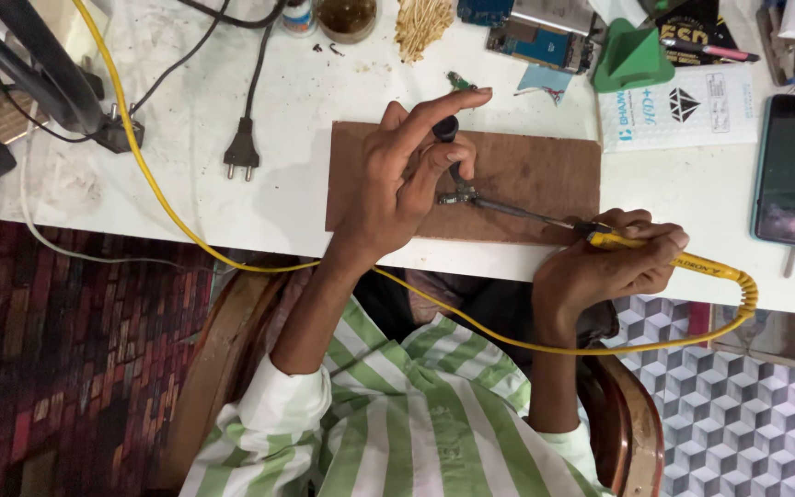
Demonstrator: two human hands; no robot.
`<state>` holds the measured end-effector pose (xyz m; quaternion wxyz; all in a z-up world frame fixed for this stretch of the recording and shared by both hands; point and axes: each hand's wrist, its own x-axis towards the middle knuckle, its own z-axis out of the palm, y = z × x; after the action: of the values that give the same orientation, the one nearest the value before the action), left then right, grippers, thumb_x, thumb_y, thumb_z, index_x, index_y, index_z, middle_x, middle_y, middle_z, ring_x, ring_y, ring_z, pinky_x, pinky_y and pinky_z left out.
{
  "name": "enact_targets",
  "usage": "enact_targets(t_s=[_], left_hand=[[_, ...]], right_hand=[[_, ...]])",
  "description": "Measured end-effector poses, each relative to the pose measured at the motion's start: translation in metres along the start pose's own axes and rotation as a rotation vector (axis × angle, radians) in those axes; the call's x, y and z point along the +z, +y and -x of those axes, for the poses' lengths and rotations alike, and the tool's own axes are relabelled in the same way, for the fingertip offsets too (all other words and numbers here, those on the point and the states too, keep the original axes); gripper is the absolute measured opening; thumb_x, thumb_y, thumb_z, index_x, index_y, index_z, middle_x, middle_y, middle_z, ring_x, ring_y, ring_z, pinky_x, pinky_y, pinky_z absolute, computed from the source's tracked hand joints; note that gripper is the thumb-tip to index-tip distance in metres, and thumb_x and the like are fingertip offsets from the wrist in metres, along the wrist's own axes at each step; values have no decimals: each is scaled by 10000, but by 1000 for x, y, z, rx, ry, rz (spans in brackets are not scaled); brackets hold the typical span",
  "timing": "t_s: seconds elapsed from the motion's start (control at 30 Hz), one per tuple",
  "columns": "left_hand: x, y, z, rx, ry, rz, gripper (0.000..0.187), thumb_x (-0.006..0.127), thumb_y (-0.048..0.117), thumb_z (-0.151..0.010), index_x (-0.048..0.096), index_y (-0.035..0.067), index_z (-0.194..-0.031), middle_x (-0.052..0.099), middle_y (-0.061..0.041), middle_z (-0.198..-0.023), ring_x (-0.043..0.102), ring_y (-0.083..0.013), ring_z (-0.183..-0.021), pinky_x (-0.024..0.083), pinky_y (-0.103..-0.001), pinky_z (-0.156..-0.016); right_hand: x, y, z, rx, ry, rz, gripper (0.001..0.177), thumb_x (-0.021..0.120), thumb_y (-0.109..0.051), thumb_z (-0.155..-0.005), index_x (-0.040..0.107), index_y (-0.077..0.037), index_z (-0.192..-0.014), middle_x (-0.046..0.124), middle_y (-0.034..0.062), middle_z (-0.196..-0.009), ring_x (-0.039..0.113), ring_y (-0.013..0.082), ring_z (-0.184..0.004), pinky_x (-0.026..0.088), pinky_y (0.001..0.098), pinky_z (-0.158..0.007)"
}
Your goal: The person uses a soldering iron and a small screwdriver to work on a small electronic component placed on a brown mat. They repeatedly apply the soldering iron to the component while holding it with the screwdriver, occasionally dipping the iron tip into a small container of liquid.
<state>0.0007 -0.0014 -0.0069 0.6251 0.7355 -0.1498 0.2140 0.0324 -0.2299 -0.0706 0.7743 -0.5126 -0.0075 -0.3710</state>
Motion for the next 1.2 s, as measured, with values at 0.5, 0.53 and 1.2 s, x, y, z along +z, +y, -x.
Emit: enact_targets(t_s=[0.5,0.53,1.2], left_hand=[[-2,16,-3,30,34,-229,342,556,123,-1105,587,105,-1445,713,-9,-787,521,-119,-676,374,-316,-916],[-3,16,-4,44,36,-223,344,556,119,-1106,587,112,-1449,715,-3,-793,516,-117,-671,372,-312,-923],[0,6,0,144,88,-121,331,562,127,-1153,566,119,-1484,699,2,-776,564,-56,-659,425,-240,-759]], right_hand=[[3,-2,1,-98,-5,121,447,449,-303,-1167,406,-58,-795,456,51,-722,446,148,-674,442,286,-679],[4,-4,2,-105,-11,147,451,447,-303,-1171,408,-55,-797,470,60,-738,459,156,-698,426,272,-665],[51,-71,-8,-308,-432,546,497,410,-211,-1203,496,32,-778,538,110,-685,463,152,-570,350,265,-601]])
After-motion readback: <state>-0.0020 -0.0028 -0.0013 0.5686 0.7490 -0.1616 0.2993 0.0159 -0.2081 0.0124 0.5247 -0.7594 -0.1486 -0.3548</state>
